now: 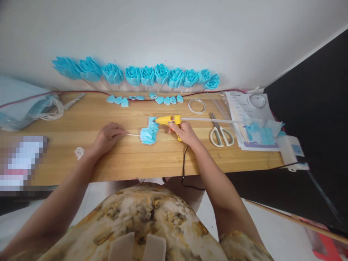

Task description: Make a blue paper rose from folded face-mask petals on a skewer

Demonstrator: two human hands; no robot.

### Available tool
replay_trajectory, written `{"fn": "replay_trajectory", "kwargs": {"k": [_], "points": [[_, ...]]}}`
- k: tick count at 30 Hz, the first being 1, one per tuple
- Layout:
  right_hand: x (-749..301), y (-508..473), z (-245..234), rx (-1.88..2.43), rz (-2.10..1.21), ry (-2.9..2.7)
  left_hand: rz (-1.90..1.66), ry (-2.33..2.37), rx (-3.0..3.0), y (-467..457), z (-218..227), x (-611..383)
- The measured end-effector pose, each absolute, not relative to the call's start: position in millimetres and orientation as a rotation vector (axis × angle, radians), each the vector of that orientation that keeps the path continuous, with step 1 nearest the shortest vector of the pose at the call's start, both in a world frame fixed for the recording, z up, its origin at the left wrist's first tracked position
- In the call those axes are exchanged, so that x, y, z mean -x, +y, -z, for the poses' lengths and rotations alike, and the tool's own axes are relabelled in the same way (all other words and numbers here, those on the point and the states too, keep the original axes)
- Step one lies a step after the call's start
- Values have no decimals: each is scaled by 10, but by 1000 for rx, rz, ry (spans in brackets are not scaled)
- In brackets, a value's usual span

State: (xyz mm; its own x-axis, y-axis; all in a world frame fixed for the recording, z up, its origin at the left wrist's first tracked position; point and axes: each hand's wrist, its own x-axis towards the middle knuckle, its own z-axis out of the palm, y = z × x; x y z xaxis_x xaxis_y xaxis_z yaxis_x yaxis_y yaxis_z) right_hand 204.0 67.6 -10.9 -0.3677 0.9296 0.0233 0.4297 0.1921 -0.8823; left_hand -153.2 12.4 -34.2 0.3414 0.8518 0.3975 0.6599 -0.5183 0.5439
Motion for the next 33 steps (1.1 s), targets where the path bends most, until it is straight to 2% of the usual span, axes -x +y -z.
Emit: {"fn": "replay_trajectory", "kwargs": {"k": [33], "points": [[-2070,676,47,1295,-984,-2016,-971,1352,-2318,120,344,1530]]}}
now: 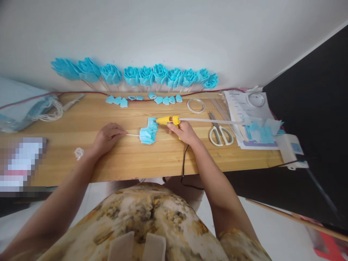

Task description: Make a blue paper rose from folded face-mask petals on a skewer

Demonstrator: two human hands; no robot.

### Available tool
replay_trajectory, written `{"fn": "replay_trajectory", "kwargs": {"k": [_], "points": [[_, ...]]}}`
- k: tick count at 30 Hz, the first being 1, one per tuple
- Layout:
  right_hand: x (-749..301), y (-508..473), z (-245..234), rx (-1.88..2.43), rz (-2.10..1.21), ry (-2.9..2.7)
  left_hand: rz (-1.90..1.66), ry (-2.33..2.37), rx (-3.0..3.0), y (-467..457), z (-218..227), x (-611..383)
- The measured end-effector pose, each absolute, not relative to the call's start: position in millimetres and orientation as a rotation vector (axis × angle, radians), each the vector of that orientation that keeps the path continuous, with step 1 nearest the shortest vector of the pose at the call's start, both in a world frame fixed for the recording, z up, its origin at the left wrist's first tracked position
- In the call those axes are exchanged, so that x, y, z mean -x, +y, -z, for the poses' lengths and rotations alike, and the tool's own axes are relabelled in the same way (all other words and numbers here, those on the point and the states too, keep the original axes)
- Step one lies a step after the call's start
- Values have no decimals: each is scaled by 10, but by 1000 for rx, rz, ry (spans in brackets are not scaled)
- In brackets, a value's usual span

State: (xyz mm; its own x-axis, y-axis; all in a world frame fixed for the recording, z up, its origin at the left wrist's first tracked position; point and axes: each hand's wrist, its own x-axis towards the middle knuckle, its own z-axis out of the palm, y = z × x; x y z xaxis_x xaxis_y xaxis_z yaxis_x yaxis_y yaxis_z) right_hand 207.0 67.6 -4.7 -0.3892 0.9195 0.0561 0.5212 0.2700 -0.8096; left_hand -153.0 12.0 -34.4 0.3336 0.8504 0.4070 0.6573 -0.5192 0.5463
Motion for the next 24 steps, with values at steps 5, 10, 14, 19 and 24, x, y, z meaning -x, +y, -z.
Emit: {"fn": "replay_trajectory", "kwargs": {"k": [5,10,14,19,24], "points": [[-2155,694,26,1310,-1038,-1908,-987,1340,-2329,123,353,1532],[-2068,700,95,1220,-1149,-1641,-971,1346,-2316,126,343,1527],[-1930,690,166,1278,-1100,-1699,-971,1344,-2313,121,331,1517],[-1867,678,174,1298,-999,-1770,-996,1332,-2326,117,321,1510],[-1863,673,166,1258,-992,-1808,-1002,1317,-2327,119,315,1507]]}}
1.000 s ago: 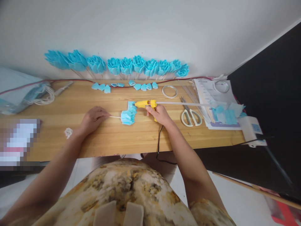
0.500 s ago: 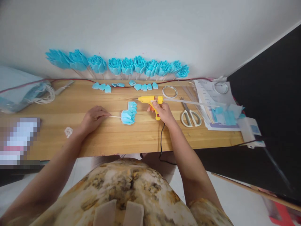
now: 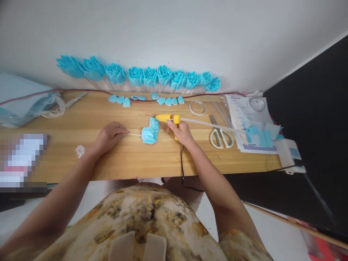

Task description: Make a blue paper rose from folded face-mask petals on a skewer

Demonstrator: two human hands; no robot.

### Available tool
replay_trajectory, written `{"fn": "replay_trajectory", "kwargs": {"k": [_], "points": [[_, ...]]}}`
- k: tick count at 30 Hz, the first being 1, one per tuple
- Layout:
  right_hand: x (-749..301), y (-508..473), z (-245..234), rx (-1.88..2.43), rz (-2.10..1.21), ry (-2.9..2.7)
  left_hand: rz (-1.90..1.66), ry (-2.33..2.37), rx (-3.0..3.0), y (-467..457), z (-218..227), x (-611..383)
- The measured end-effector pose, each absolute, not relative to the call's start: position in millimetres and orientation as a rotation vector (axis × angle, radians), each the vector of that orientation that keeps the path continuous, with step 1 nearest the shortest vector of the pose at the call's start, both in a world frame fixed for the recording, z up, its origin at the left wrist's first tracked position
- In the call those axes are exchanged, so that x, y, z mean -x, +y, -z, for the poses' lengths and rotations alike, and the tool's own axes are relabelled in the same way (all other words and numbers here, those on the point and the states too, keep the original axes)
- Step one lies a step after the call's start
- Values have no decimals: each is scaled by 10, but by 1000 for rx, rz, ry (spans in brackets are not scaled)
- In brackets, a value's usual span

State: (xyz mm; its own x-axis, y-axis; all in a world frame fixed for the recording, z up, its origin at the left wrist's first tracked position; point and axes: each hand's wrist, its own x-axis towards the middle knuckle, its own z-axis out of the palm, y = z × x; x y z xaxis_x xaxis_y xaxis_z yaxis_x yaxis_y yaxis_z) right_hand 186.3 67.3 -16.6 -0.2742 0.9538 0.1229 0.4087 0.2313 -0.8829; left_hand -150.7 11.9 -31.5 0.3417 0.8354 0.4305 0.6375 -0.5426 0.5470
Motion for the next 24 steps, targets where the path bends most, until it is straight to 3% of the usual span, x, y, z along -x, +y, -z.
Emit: {"fn": "replay_trajectory", "kwargs": {"k": [24], "points": [[-1845,675,164,1300,-926,-1914,-997,1334,-2293,123,330,1505]]}}
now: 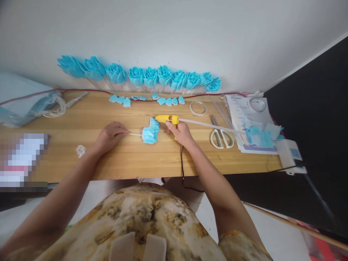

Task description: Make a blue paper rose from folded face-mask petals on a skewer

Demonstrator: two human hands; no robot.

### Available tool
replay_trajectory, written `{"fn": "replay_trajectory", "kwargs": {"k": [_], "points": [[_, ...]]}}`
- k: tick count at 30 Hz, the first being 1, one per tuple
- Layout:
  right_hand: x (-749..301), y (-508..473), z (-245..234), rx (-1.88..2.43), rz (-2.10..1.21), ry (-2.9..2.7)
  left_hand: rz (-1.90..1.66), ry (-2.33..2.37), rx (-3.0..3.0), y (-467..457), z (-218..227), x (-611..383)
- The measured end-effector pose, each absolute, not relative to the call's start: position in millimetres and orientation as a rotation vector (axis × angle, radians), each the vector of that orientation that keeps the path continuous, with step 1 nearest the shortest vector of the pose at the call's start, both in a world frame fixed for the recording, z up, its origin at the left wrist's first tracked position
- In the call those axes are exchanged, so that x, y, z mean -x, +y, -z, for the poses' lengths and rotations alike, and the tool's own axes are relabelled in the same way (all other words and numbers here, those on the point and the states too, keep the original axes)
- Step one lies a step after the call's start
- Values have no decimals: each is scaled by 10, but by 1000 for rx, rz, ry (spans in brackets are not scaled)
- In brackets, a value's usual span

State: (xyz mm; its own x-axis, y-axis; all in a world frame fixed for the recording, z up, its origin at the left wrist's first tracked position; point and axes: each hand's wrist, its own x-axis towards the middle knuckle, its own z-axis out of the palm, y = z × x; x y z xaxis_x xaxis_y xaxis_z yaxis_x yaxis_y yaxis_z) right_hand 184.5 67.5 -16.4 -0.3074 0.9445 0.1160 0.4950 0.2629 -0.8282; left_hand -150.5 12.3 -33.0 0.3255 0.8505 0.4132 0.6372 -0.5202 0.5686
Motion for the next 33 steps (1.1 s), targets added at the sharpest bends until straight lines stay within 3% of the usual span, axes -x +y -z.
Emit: {"fn": "replay_trajectory", "kwargs": {"k": [33], "points": [[-1984,660,41,1342,-900,-1935,-975,1346,-2294,116,302,1503]]}}
